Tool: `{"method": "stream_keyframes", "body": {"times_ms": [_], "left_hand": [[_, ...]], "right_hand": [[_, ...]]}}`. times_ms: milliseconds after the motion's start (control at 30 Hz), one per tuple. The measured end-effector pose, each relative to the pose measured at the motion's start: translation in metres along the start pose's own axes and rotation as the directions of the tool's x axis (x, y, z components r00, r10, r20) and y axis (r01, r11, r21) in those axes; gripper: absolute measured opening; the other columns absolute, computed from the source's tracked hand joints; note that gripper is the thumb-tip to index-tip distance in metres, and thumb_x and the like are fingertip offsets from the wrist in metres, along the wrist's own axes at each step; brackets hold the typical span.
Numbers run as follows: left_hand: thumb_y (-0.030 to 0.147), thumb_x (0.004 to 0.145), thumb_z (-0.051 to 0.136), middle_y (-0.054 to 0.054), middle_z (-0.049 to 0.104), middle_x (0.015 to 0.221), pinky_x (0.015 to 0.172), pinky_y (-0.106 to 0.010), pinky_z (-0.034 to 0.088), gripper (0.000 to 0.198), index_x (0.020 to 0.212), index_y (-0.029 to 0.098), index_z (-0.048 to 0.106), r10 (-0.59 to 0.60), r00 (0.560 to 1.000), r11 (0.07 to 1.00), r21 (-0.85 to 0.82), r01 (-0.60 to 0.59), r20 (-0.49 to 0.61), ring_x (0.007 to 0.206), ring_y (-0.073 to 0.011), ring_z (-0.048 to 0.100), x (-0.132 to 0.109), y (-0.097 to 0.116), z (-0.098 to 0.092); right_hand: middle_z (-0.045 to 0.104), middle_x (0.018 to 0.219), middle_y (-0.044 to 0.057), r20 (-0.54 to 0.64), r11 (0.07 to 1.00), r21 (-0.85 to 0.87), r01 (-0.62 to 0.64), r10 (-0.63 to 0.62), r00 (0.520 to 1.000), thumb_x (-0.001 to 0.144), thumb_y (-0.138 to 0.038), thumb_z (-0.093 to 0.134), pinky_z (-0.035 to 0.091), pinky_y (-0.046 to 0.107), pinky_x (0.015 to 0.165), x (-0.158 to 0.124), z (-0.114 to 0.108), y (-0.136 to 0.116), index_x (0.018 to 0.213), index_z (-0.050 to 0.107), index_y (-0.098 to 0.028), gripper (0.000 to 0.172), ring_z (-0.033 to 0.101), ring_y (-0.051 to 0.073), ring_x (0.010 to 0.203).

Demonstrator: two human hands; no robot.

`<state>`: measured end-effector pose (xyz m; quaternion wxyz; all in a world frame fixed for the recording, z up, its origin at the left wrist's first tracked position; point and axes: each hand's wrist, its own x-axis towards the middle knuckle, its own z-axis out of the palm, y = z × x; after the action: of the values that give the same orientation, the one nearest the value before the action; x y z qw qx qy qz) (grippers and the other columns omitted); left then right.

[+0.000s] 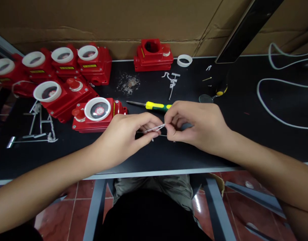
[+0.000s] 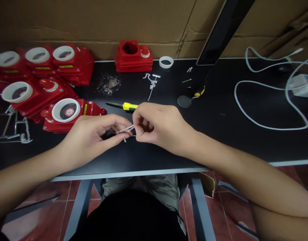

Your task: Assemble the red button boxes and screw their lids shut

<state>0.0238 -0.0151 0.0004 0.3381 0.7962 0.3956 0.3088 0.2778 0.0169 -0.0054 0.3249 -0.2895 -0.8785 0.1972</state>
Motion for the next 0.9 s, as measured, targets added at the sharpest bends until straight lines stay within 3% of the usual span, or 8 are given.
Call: {"method": "stream_keyframes", "body": {"times_ms": [133, 233, 367, 467, 633, 733, 900], "left_hand": [[0.016, 0.112, 0.074, 0.001, 0.089, 0.100, 0.089, -0.024, 0.063, 0.015, 0.114, 0.023, 0.087, 0.093, 0.996, 0.988, 0.125, -0.091, -0.004, 0.088, -0.0154, 0.083, 0.0007, 0.0005, -0.0047], [0.012, 0.114, 0.067, -0.001, 0.086, 0.103, 0.088, -0.026, 0.062, 0.025, 0.116, 0.024, 0.089, 0.113, 0.994, 0.984, 0.134, -0.114, 0.012, 0.092, -0.0167, 0.082, 0.0002, 0.0019, -0.0062], [0.008, 0.113, 0.066, -0.003, 0.082, 0.104, 0.085, -0.025, 0.060, 0.029, 0.118, 0.024, 0.090, 0.085, 0.996, 0.994, 0.067, -0.086, 0.019, 0.094, -0.0164, 0.079, -0.0008, 0.0018, -0.0064], [0.008, 0.113, 0.070, -0.003, 0.080, 0.107, 0.083, -0.023, 0.060, 0.027, 0.121, 0.023, 0.091, 0.100, 0.995, 0.994, 0.048, -0.101, 0.015, 0.094, -0.0152, 0.078, -0.0019, -0.0004, -0.0064], [0.009, 0.110, 0.081, 0.000, 0.080, 0.099, 0.079, -0.022, 0.058, 0.021, 0.122, 0.022, 0.091, 0.113, 0.994, 0.986, 0.124, -0.113, 0.008, 0.086, -0.0133, 0.077, -0.0043, 0.0016, -0.0066], [0.011, 0.107, 0.086, 0.001, 0.084, 0.096, 0.081, -0.023, 0.058, 0.010, 0.112, 0.019, 0.090, 0.106, 0.994, 0.976, 0.194, -0.102, -0.008, 0.085, -0.0141, 0.078, -0.0057, 0.0051, -0.0056], [0.012, 0.111, 0.080, -0.002, 0.086, 0.102, 0.086, -0.023, 0.060, 0.011, 0.108, 0.018, 0.088, 0.148, 0.988, 0.973, 0.184, -0.138, -0.042, 0.089, -0.0150, 0.082, -0.0053, 0.0057, -0.0045]], "right_hand": [[0.067, 0.081, -0.004, -0.055, 0.991, 0.119, -0.055, 0.062, 0.997, 0.086, -0.005, 0.068, 0.057, 0.020, 0.059, 0.0034, -0.0007, 0.0020, 0.090, 0.063, -0.022, 0.018, 0.065, 0.008, 0.064], [0.069, 0.087, -0.002, -0.060, 0.981, 0.180, -0.073, 0.086, 0.995, 0.087, -0.005, 0.070, 0.057, 0.019, 0.057, 0.0034, -0.0019, 0.0010, 0.090, 0.064, -0.022, 0.018, 0.066, 0.009, 0.070], [0.072, 0.090, -0.001, 0.007, 0.866, 0.450, -0.218, 0.241, 0.970, 0.090, -0.009, 0.076, 0.063, 0.022, 0.063, 0.0042, -0.0027, -0.0005, 0.091, 0.066, -0.022, 0.016, 0.071, 0.011, 0.074], [0.073, 0.091, -0.001, 0.020, 0.800, 0.555, -0.228, 0.262, 0.965, 0.090, -0.007, 0.077, 0.064, 0.022, 0.067, 0.0063, -0.0027, 0.0007, 0.095, 0.069, -0.021, 0.016, 0.072, 0.011, 0.077], [0.076, 0.093, 0.000, -0.004, 0.832, 0.522, -0.186, 0.221, 0.975, 0.094, -0.009, 0.077, 0.060, 0.022, 0.064, 0.0080, -0.0034, 0.0026, 0.096, 0.082, -0.021, 0.014, 0.069, 0.010, 0.074], [0.078, 0.095, 0.002, -0.053, 0.851, 0.493, -0.182, 0.238, 0.970, 0.092, -0.008, 0.077, 0.060, 0.024, 0.062, 0.0073, -0.0031, 0.0010, 0.092, 0.084, -0.023, 0.017, 0.069, 0.012, 0.075], [0.081, 0.096, 0.002, -0.106, 0.858, 0.467, -0.214, 0.294, 0.950, 0.091, -0.010, 0.079, 0.062, 0.027, 0.065, 0.0069, -0.0017, 0.0001, 0.092, 0.085, -0.025, 0.017, 0.074, 0.014, 0.078]]}}
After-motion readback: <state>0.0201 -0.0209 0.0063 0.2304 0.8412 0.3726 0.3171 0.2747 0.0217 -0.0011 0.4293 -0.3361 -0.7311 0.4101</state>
